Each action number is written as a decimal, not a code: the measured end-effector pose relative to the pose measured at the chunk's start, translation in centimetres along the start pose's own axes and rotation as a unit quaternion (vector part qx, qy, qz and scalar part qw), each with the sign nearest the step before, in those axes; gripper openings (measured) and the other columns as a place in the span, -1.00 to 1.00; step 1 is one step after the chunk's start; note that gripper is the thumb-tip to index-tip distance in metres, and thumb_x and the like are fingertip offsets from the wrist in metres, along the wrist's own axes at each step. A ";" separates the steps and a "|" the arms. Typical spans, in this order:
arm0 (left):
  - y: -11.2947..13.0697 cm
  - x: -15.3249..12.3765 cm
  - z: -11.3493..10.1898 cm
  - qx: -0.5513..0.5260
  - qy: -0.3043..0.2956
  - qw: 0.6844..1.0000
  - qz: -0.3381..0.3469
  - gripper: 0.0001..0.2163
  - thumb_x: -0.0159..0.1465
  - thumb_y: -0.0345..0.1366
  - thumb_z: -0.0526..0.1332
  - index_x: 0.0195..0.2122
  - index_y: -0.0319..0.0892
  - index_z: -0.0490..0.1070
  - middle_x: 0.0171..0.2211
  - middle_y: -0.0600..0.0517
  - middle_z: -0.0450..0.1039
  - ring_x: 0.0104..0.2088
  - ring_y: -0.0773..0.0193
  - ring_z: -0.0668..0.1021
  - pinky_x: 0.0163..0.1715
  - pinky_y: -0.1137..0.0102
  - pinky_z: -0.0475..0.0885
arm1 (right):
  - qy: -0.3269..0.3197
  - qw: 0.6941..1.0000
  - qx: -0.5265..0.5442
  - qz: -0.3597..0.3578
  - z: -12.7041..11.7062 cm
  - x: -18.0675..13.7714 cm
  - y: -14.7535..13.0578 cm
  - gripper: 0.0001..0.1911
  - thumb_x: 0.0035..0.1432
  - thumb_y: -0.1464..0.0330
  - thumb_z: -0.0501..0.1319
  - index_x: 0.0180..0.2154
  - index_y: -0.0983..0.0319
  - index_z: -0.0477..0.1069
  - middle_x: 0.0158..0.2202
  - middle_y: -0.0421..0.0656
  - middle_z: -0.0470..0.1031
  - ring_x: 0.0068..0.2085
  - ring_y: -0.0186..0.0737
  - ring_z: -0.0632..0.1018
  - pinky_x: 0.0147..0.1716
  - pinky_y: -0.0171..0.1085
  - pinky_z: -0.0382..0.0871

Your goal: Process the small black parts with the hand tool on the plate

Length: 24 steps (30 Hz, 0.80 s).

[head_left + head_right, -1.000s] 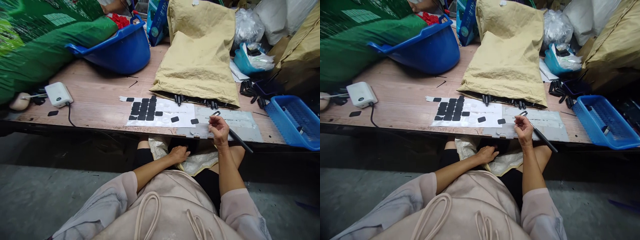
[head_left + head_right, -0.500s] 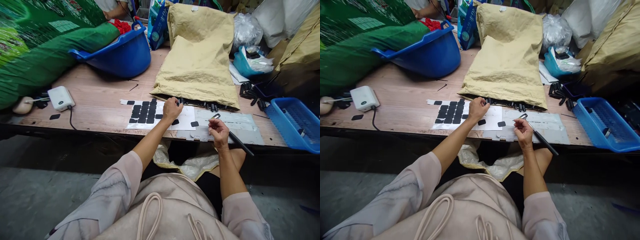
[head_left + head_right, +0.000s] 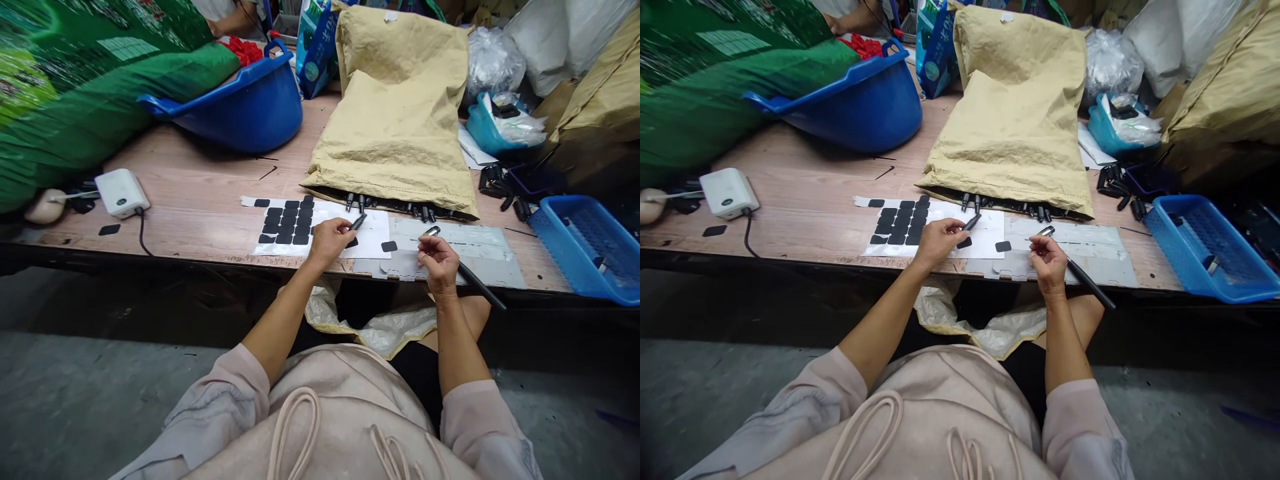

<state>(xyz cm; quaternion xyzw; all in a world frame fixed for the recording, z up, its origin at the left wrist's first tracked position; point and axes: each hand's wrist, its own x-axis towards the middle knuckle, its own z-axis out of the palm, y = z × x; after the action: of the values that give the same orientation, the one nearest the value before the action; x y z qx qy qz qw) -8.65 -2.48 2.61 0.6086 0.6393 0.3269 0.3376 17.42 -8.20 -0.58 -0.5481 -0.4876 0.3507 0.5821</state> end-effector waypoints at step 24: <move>2.1 -0.5 7.8 0.097 -0.114 0.961 0.234 -0.84 0.29 -0.26 0.36 -0.13 -0.13 0.57 -0.28 0.01 0.49 -0.16 0.15 0.54 -0.10 0.30 0.43 | 0.110 0.863 -0.485 -0.088 -5.9 1.0 0.2 -0.71 0.26 0.21 0.16 -0.17 0.16 0.62 -0.22 -0.03 0.55 -0.19 -0.04 0.46 -0.14 -0.10 0.33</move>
<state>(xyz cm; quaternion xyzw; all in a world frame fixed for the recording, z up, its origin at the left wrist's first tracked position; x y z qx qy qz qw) -0.96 -2.79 0.00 0.8046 0.4647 0.2612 0.2617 23.32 -8.99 -0.16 -0.7508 -0.5753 -0.0450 0.3214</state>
